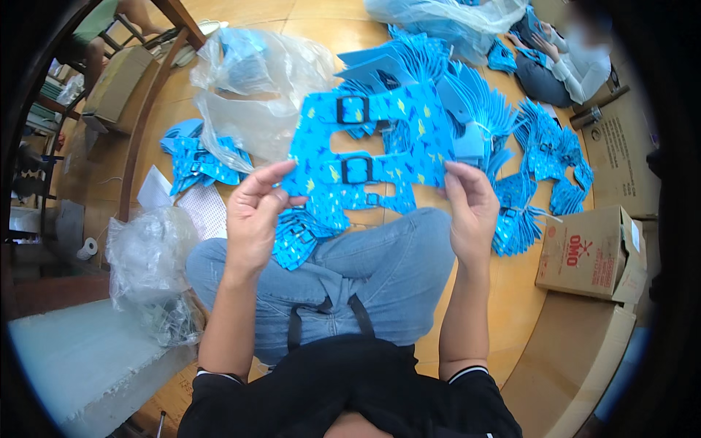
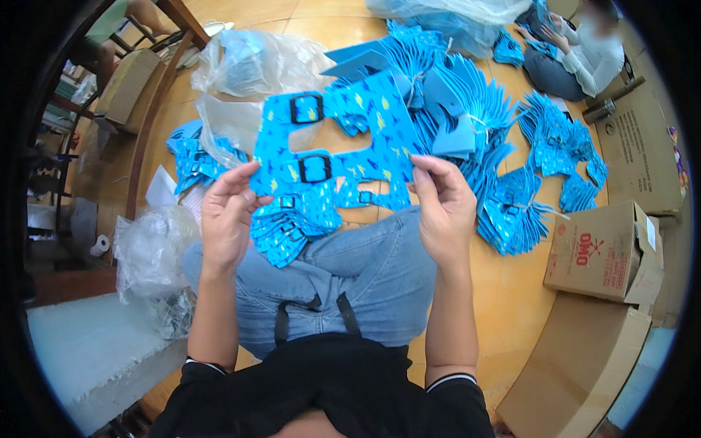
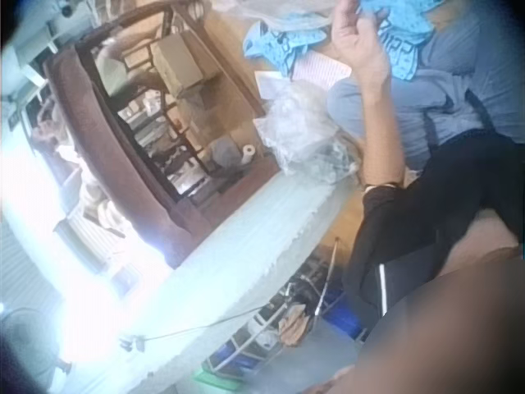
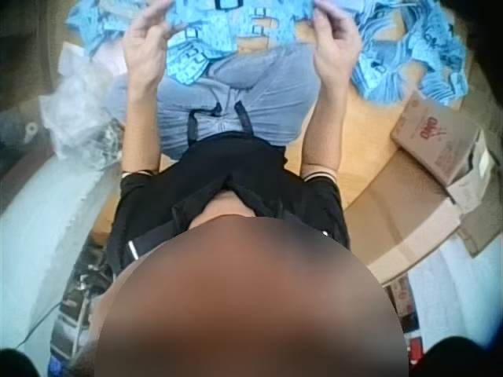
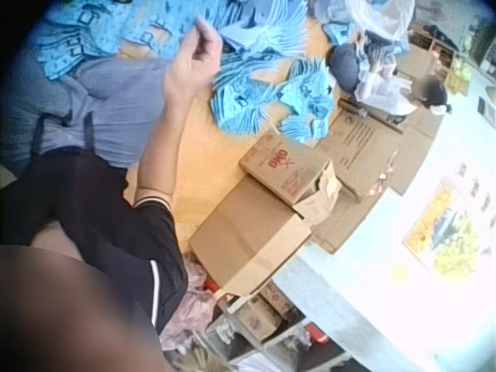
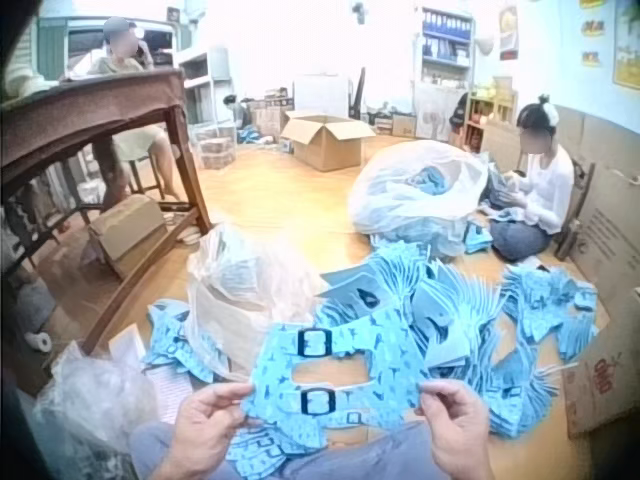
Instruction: The person sits on the floor and ties bundles of blue patterned fabric with white string. They handle the fabric pieces, wrap the string around them, and secure the bundles. The person also inspects the tied bundles and adjusts the string.
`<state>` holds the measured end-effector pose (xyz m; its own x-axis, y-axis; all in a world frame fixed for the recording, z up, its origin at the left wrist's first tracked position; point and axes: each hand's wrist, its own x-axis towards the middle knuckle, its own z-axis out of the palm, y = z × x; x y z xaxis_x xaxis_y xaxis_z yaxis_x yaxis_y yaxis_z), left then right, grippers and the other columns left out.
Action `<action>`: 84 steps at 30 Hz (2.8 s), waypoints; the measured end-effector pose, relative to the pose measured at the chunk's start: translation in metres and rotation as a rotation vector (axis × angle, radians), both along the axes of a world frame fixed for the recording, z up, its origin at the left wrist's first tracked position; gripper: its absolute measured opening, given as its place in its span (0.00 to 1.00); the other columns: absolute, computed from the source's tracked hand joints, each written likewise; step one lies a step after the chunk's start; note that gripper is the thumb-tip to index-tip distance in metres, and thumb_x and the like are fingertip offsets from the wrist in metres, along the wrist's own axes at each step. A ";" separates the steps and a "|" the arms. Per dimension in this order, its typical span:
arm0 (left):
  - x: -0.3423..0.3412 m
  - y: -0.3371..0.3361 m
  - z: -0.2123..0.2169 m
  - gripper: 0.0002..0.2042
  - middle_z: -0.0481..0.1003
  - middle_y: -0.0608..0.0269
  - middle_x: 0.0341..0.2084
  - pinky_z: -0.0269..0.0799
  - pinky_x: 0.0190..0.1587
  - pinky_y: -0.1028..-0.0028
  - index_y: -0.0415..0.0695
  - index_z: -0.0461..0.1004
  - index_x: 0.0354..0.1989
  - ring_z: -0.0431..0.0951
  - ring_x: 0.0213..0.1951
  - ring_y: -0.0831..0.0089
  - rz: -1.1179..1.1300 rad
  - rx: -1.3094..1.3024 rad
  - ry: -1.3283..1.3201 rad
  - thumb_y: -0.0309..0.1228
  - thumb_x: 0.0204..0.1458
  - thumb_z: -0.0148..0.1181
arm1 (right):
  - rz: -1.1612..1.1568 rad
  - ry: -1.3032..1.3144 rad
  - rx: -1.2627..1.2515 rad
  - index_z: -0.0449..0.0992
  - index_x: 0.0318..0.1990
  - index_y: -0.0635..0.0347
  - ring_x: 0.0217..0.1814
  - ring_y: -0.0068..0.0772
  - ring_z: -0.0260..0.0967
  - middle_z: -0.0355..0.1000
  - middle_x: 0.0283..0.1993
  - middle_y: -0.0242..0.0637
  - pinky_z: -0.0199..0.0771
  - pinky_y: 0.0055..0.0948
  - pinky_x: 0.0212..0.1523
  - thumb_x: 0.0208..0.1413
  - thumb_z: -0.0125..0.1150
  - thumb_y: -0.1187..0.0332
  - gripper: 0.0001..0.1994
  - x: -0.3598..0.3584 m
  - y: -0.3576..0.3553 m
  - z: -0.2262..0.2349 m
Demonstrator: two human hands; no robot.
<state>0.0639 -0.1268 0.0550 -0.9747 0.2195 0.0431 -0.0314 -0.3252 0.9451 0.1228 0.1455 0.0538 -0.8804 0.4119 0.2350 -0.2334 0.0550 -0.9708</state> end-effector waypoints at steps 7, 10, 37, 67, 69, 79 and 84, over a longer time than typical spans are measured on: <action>0.007 -0.005 0.005 0.17 0.74 0.58 0.49 0.79 0.46 0.70 0.35 0.72 0.53 0.76 0.45 0.76 -0.049 0.064 -0.058 0.17 0.55 0.46 | 0.013 -0.049 -0.054 0.76 0.47 0.63 0.39 0.17 0.70 0.74 0.40 0.31 0.73 0.21 0.40 0.62 0.58 0.71 0.09 0.010 -0.002 -0.002; 0.012 -0.006 0.006 0.17 0.74 0.57 0.49 0.79 0.46 0.70 0.35 0.72 0.53 0.77 0.45 0.75 -0.046 0.077 -0.049 0.16 0.55 0.46 | 0.011 -0.049 -0.063 0.76 0.47 0.63 0.39 0.17 0.70 0.74 0.40 0.31 0.73 0.20 0.39 0.62 0.58 0.71 0.09 0.015 -0.003 -0.001; 0.027 -0.017 0.006 0.18 0.74 0.61 0.47 0.67 0.52 0.81 0.38 0.68 0.56 0.73 0.48 0.80 -0.104 -0.060 -0.057 0.25 0.57 0.57 | 0.272 -0.101 -0.187 0.69 0.52 0.66 0.42 0.14 0.68 0.74 0.44 0.31 0.69 0.17 0.44 0.65 0.52 0.71 0.11 0.034 -0.024 0.004; 0.019 -0.006 0.006 0.07 0.76 0.57 0.38 0.68 0.49 0.70 0.40 0.76 0.41 0.75 0.43 0.67 0.167 -0.472 0.535 0.28 0.56 0.60 | 0.026 0.156 0.494 0.76 0.44 0.63 0.48 0.39 0.73 0.75 0.44 0.44 0.72 0.33 0.50 0.57 0.60 0.77 0.08 0.030 -0.039 0.014; 0.019 -0.006 0.008 0.07 0.77 0.58 0.39 0.67 0.50 0.70 0.40 0.77 0.41 0.75 0.44 0.67 0.167 -0.462 0.536 0.27 0.56 0.60 | 0.031 0.180 0.490 0.76 0.44 0.62 0.49 0.40 0.74 0.75 0.45 0.44 0.72 0.33 0.51 0.56 0.60 0.78 0.08 0.029 -0.039 0.015; 0.019 -0.004 0.012 0.07 0.76 0.58 0.41 0.67 0.51 0.71 0.41 0.76 0.43 0.75 0.45 0.67 0.150 -0.445 0.506 0.25 0.57 0.58 | -0.001 0.167 0.495 0.77 0.44 0.62 0.50 0.40 0.74 0.75 0.46 0.45 0.72 0.34 0.52 0.56 0.61 0.78 0.08 0.029 -0.039 0.013; 0.019 -0.003 0.013 0.07 0.76 0.57 0.40 0.67 0.51 0.71 0.41 0.76 0.44 0.74 0.45 0.67 0.144 -0.453 0.518 0.24 0.58 0.57 | -0.010 0.179 0.495 0.78 0.44 0.62 0.52 0.42 0.74 0.75 0.46 0.45 0.72 0.36 0.53 0.56 0.61 0.78 0.09 0.030 -0.038 0.013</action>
<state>0.0834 -0.1299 0.0681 -0.8743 0.1957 0.4443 0.4729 0.1365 0.8705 0.1524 0.1076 0.0665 -0.8055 0.2215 0.5496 -0.3900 0.5001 -0.7731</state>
